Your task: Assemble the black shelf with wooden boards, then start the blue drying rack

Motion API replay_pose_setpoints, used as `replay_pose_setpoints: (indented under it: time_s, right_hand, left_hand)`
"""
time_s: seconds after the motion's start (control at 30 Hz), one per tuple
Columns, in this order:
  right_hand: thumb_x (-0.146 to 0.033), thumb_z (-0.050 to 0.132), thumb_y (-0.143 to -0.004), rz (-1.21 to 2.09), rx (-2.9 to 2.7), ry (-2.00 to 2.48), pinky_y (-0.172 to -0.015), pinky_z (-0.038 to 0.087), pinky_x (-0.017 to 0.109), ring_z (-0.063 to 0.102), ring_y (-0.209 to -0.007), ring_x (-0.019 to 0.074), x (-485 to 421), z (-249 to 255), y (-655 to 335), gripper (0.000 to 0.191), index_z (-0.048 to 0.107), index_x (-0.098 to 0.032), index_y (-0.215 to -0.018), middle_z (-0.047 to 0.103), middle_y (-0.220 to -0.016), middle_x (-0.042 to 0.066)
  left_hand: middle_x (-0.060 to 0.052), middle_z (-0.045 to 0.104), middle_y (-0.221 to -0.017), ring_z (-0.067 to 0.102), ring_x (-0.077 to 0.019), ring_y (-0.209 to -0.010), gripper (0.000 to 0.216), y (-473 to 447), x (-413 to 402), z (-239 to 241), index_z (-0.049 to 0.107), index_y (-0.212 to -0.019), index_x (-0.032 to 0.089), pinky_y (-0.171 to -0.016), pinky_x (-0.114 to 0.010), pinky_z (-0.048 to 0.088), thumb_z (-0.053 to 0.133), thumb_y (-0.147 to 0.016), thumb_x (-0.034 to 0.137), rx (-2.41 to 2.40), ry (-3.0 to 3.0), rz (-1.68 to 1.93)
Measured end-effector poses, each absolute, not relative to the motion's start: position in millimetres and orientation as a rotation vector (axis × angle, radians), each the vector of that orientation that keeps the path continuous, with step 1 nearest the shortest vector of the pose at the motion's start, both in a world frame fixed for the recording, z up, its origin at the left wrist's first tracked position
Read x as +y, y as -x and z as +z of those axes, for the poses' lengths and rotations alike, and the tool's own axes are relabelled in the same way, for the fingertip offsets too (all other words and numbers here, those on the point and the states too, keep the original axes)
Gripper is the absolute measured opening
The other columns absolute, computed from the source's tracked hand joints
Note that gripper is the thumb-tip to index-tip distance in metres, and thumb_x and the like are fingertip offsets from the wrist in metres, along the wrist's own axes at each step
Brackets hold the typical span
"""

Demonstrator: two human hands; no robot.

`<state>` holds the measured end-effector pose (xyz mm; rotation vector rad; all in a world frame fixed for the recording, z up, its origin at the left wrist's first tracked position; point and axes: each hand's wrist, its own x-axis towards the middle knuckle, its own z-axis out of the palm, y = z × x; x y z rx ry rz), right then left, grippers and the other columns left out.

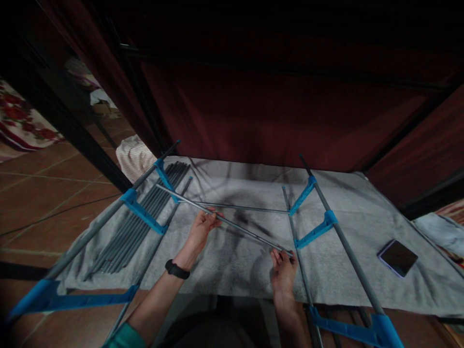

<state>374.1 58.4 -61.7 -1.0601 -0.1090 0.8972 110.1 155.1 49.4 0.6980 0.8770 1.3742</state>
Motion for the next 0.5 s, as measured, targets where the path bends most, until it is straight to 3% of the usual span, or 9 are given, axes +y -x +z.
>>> replay_pose_setpoints:
  time_s: [0.23, 0.5]
  right_hand:
    - [-0.018, 0.068, -0.070, 0.930, -0.086, 1.073, -0.076, 0.062, 0.031, 0.072, -0.073, 0.0143, 58.2, -56.3, -370.3, 0.033, 0.052, -0.026, -0.098, 0.067, -0.075, -0.006]
    - [-0.024, 0.066, -0.069, 1.004, -0.151, 1.086, -0.067, 0.060, 0.030, 0.071, -0.073, 0.0161, 62.3, -55.8, -358.6, 0.032, 0.054, -0.027, -0.098, 0.070, -0.079, -0.003]
  left_hand:
    - [-0.007, 0.072, -0.090, 0.068, -0.0227, -0.088, 0.033, -117.5, 156.5, 66.8, 0.058, -0.104, 0.021, -0.077, -0.034, 0.053, 0.074, -0.076, 0.024, 0.858, -0.771, 1.401]
    - [-0.006, 0.071, -0.089, 0.068, -0.0214, -0.086, 0.034, -122.2, 158.8, 84.6, 0.059, -0.108, 0.020, -0.079, -0.033, 0.052, 0.073, -0.077, 0.019, 0.844, -0.769, 1.429]
